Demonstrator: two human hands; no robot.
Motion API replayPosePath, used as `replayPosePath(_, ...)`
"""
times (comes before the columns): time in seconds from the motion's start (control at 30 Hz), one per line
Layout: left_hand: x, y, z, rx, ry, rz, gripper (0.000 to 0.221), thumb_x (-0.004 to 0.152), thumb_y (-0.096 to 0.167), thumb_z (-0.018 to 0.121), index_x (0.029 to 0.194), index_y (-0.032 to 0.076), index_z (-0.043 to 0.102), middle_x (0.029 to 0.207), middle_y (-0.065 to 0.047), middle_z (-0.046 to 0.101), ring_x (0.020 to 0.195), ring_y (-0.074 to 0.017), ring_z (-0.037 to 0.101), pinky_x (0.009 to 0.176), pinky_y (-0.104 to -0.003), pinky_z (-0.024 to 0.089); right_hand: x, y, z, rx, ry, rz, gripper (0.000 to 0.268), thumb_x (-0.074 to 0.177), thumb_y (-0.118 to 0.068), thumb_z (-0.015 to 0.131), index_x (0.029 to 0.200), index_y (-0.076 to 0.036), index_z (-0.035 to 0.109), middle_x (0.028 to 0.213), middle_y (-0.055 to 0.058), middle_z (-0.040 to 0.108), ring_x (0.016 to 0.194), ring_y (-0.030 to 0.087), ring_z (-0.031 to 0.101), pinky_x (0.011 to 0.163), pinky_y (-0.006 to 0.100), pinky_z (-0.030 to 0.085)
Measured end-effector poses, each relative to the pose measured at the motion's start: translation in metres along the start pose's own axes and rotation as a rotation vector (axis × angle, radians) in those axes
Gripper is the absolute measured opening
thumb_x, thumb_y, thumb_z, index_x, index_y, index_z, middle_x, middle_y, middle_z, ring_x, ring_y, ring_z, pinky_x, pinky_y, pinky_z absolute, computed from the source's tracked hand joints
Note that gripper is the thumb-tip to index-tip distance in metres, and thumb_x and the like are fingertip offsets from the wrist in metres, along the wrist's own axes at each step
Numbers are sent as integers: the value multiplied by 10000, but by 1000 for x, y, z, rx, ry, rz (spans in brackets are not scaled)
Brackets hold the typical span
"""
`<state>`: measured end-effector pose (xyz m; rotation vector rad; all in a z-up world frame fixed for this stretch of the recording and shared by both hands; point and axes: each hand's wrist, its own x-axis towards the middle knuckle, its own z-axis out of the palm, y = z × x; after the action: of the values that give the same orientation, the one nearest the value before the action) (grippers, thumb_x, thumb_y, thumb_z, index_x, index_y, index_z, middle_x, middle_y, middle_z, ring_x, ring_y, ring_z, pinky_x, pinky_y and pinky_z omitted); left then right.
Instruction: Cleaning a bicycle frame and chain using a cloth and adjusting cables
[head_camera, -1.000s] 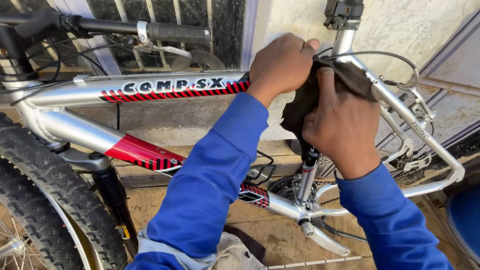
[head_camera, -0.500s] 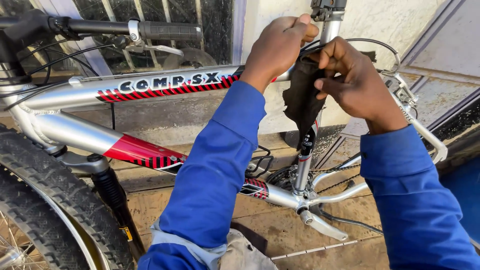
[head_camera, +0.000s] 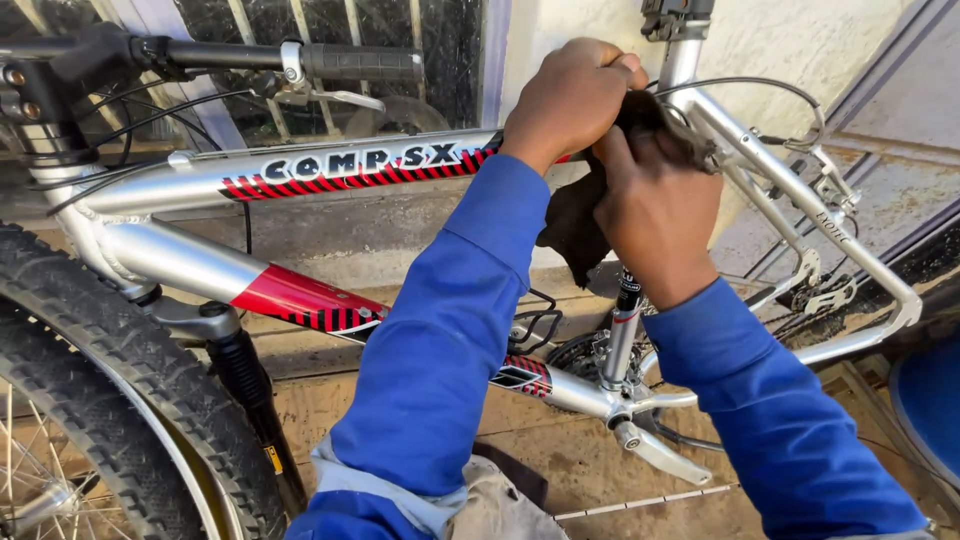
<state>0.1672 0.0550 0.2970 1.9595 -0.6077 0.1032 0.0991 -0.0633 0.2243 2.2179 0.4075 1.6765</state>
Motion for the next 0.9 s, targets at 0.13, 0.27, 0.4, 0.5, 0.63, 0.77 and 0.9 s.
replayPosePath(0.13, 10, -4, 5, 49, 25, 31, 346, 830, 353, 438, 896, 212, 748, 1057, -31, 763, 918, -252, 708, 783, -413, 507, -2, -3, -11, 231, 39, -27, 197, 822, 37, 648, 915, -136, 655, 711, 74, 573, 675, 247, 575, 480, 392, 368)
replayPosePath(0.27, 8, -16, 6, 86, 55, 105, 310, 855, 348, 455, 858, 217, 735, 970, -24, 759, 871, -237, 674, 701, -380, 486, 2, 10, -13, 406, 86, 61, 232, 817, 146, 517, 885, -66, 581, 690, 63, 522, 716, 243, 436, 515, 396, 301)
replayPosePath(0.4, 10, -20, 3, 41, 64, 112, 371, 761, 312, 453, 909, 205, 775, 1065, 57, 781, 978, -177, 704, 814, -321, 512, -27, 43, 0, 296, 76, 164, 150, 843, -2, 634, 917, -131, 650, 766, 80, 511, 795, 301, 484, 694, 440, 379)
replayPosePath(0.5, 12, -21, 3, -8, 49, 98, 362, 785, 260, 445, 935, 175, 764, 1051, 1, 790, 1000, -181, 728, 826, -329, 548, -33, 38, -10, 439, 66, 241, 158, 901, 86, 677, 906, -69, 652, 821, 117, 467, 715, 274, 434, 600, 407, 313)
replayPosePath(0.63, 13, -15, 2, 72, -1, 45, 356, 843, 280, 480, 1010, 110, 744, 787, -22, 563, 772, -197, 535, 701, -379, 434, -23, 34, -8, 676, 89, 356, 223, 911, 128, 677, 1111, 92, 585, 979, 194, 585, 798, 288, 556, 682, 373, 489)
replayPosePath(0.77, 10, 0, 10, 288, -70, -4, 372, 898, 338, 420, 950, 142, 732, 1253, 12, 705, 664, -258, 595, 557, -425, 415, -17, 37, 3, 574, 106, 283, 81, 902, 38, 716, 978, 42, 687, 917, 172, 669, 826, 358, 546, 695, 459, 429)
replayPosePath(0.9, 3, 5, 7, 260, -61, -46, 396, 887, 399, 461, 1099, 213, 739, 1071, 4, 764, 785, -252, 666, 634, -420, 473, -5, 30, 0, 600, 111, 287, 136, 877, 66, 767, 998, 108, 721, 880, 150, 482, 797, 309, 483, 585, 409, 390)
